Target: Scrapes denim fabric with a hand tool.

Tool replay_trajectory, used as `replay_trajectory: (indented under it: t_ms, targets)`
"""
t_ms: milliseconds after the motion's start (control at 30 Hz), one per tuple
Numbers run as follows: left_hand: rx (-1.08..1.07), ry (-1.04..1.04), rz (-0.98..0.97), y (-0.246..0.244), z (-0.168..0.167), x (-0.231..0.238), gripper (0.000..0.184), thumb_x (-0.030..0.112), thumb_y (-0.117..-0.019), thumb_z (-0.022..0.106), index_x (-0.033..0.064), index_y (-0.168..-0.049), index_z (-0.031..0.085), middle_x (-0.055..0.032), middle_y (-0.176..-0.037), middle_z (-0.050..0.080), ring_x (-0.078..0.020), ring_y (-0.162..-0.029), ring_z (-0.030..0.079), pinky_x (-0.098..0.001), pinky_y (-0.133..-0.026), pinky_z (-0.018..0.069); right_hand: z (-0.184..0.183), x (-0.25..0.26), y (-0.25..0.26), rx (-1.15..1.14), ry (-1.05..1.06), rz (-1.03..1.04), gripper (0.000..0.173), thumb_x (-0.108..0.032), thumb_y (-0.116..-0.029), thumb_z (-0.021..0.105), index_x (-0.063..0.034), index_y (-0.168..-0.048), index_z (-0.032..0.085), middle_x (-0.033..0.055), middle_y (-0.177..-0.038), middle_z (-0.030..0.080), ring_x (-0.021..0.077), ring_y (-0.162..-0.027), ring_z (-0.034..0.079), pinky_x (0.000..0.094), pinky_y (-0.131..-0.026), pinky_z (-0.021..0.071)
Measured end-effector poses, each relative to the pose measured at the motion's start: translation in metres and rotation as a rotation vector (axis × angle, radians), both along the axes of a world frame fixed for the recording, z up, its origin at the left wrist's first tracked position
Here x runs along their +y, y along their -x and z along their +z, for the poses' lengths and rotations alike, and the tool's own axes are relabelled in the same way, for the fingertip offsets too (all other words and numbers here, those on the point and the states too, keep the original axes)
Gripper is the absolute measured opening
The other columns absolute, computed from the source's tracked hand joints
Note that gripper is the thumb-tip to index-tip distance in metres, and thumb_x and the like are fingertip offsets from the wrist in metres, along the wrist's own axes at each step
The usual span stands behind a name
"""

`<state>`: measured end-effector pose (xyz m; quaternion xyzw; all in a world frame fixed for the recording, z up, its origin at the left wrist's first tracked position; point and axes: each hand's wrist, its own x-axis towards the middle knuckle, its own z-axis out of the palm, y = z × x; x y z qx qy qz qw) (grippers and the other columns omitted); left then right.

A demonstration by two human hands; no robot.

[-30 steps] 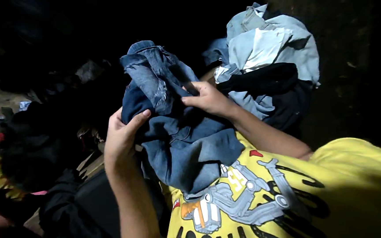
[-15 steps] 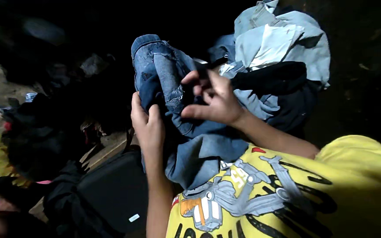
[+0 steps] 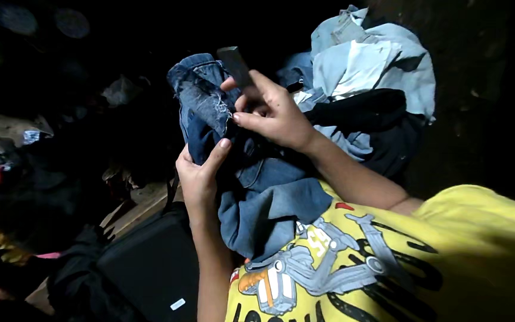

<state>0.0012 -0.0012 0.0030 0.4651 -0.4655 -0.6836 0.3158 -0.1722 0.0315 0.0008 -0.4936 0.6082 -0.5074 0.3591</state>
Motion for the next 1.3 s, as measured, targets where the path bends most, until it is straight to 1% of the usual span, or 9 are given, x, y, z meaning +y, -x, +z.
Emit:
replay_trajectory:
  t_ms: [100,200,300,500,767,900,1033,1133,1300]
  targets:
    - [0.012,-0.051,0.05,0.002,0.001,-0.001,0.008,0.014,-0.0931,0.071,0.0152,-0.101,0.069,0.0085,-0.084,0.074,0.0,-0.075,0.07,-0.0191,-0.069,0.0602,-0.013,0.016,0.002,0.136,0.028,-0.083,0.049,-0.03,-0.1036,0.057,0.0066,-0.136,0.054,-0.0013,-0.074,0.055,0.0017,-0.06,0.048,0.0199,-0.057,0.0454]
    - [0.012,-0.056,0.066,0.002,0.003,0.0,0.008,0.018,-0.0943,0.072,0.0168,-0.102,0.069,0.0096,-0.085,0.073,0.0012,-0.076,0.069,-0.0176,-0.07,0.0593,-0.001,0.043,-0.002,0.226,0.039,-0.013,0.071,-0.055,-0.1073,0.033,0.0048,-0.139,0.051,-0.0005,-0.075,0.054,0.0042,-0.059,0.048,0.0222,-0.052,0.0444]
    - [0.048,-0.069,0.073,0.005,0.006,0.0,0.005,0.013,-0.0975,0.066,0.0163,-0.1,0.069,0.0095,-0.084,0.073,0.0013,-0.075,0.069,-0.0171,-0.069,0.0591,-0.004,0.059,-0.014,0.359,0.034,0.092,0.062,-0.049,-0.1067,0.041,0.0041,-0.135,0.058,0.0087,-0.095,0.072,0.0128,-0.076,0.067,0.031,-0.064,0.0565]
    - [0.14,-0.035,0.073,-0.002,-0.001,0.006,0.016,0.006,-0.0887,0.064,0.019,-0.097,0.066,0.0105,-0.081,0.072,0.0025,-0.073,0.068,-0.0168,-0.066,0.0583,-0.016,0.059,-0.027,0.44,0.017,0.052,0.054,-0.041,-0.1033,0.054,0.0028,-0.134,0.061,0.0137,-0.114,0.073,0.0202,-0.096,0.072,0.0358,-0.074,0.059]
    - [0.037,0.046,0.081,0.001,-0.006,0.007,0.027,-0.003,-0.082,0.072,0.0165,-0.099,0.066,0.0117,-0.085,0.072,0.0023,-0.078,0.069,-0.018,-0.072,0.0592,-0.027,0.046,-0.023,0.475,0.053,0.029,0.048,-0.041,-0.1008,0.059,-0.0004,-0.124,0.069,0.0112,-0.086,0.066,0.0198,-0.072,0.064,0.0333,-0.059,0.0525]
    - [0.002,0.05,0.081,0.0,-0.006,0.005,0.027,-0.003,-0.0829,0.071,0.0172,-0.1,0.065,0.0129,-0.084,0.072,0.0035,-0.077,0.069,-0.0162,-0.07,0.0585,-0.033,0.041,-0.014,0.334,0.081,0.104,0.041,-0.036,-0.1011,0.06,-0.001,-0.115,0.074,0.0089,-0.08,0.063,0.0164,-0.071,0.061,0.0322,-0.062,0.0508]
    - [0.049,0.011,0.063,0.001,-0.004,0.003,0.022,0.001,-0.087,0.073,0.0143,-0.104,0.067,0.0088,-0.087,0.074,-0.0002,-0.079,0.071,-0.0192,-0.073,0.0603,-0.018,0.04,-0.016,-0.249,-0.044,0.114,0.028,-0.012,-0.1043,0.053,0.0064,-0.12,0.069,0.004,-0.114,0.072,-0.0049,-0.1,0.063,0.0144,-0.092,0.0504]
    - [0.004,-0.015,0.056,0.003,-0.001,0.001,0.017,0.003,-0.0876,0.073,0.015,-0.098,0.069,0.0089,-0.082,0.073,0.0006,-0.072,0.069,-0.0178,-0.067,0.0593,-0.011,0.036,-0.012,-0.679,-0.235,0.116,0.025,-0.014,-0.1061,0.049,-0.0043,-0.12,0.067,-0.0141,-0.079,0.06,-0.0089,-0.06,0.045,0.0095,-0.053,0.037]
    - [-0.077,-0.056,0.012,0.005,0.003,-0.002,0.007,0.012,-0.0903,0.073,0.0175,-0.091,0.068,0.0097,-0.075,0.071,0.001,-0.066,0.067,-0.0183,-0.06,0.0579,-0.01,0.036,-0.002,-0.79,-0.355,0.199,0.028,-0.021,-0.1081,0.046,-0.0098,-0.126,0.065,-0.0135,-0.066,0.051,-0.006,-0.05,0.039,0.011,-0.044,0.0311]
